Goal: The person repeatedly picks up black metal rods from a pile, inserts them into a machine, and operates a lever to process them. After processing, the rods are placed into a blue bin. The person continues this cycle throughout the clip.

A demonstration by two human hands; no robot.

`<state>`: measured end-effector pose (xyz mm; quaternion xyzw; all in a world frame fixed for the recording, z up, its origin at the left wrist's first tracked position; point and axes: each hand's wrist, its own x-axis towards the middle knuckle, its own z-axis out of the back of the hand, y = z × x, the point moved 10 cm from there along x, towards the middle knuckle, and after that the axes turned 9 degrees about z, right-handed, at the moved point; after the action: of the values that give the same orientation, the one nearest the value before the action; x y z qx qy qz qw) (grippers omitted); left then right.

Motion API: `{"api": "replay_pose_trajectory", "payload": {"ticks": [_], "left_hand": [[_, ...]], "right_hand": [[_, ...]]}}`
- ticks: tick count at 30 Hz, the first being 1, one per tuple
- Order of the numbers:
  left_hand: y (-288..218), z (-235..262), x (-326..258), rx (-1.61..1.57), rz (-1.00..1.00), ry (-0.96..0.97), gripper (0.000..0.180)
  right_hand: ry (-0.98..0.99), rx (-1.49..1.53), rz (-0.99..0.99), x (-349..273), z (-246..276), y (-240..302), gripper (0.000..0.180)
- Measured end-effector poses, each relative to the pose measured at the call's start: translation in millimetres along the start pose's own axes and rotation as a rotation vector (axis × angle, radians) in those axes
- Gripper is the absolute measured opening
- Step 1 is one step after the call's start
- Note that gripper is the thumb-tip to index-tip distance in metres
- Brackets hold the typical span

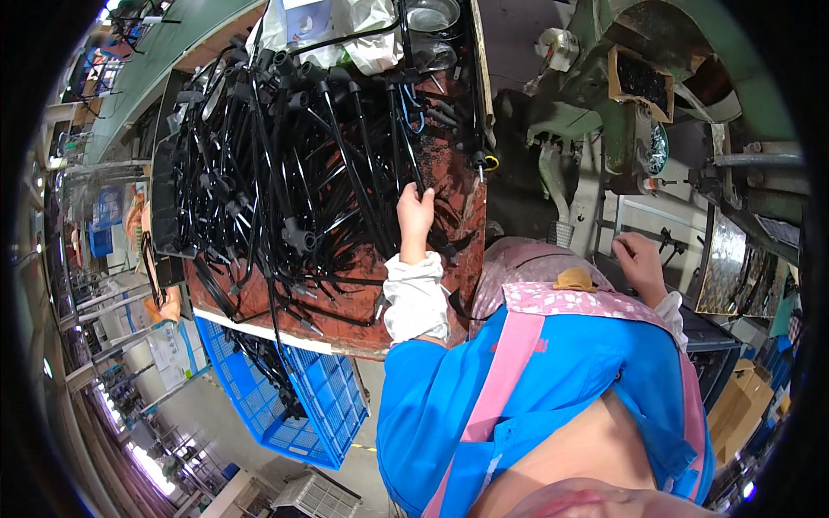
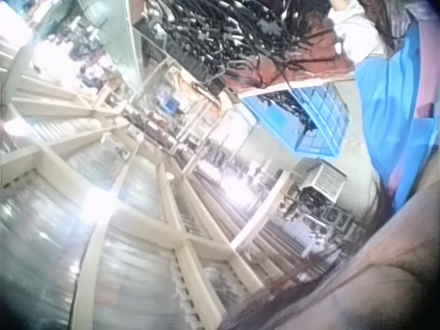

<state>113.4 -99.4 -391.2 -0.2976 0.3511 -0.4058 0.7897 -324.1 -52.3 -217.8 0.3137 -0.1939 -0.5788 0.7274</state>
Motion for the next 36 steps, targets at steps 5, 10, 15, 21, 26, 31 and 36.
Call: {"api": "replay_pose_trajectory", "payload": {"ticks": [5,10,15,21,26,31,36], "left_hand": [[-15.4,33.3,-11.7,-0.816,0.261,0.287,0.018],[-30.5,61.9,-20.0,-0.933,0.357,0.382,0.02],[-33.8,70.5,-5.2,-0.185,0.111,0.119,0.024],[-50.8,100.0,-27.0,0.718,-0.273,-0.373,0.032],[-84.5,33.2,-60.8,0.865,-0.234,-0.325,0.068],[-54.4,19.3,-46.1,1.019,-0.156,-0.285,0.074],[-49.3,96.4,-27.7,0.997,-0.143,-0.384,0.063]], "right_hand": [[0.042,-0.02,0.112,13.7,2.6,5.7,0.017],[0.083,0.02,0.156,20.5,-4.8,10.5,0.018],[0.126,0.042,0.214,20.2,-21.0,14.8,0.018],[0.167,0.027,0.292,28.9,-35.4,29.7,0.018],[0.301,0.015,0.38,45.6,-83.9,56.4,0.018],[0.481,-0.05,0.49,66.3,-144.5,90.5,0.019],[0.519,-0.141,0.615,100.4,-189.4,126.4,0.018]]}}
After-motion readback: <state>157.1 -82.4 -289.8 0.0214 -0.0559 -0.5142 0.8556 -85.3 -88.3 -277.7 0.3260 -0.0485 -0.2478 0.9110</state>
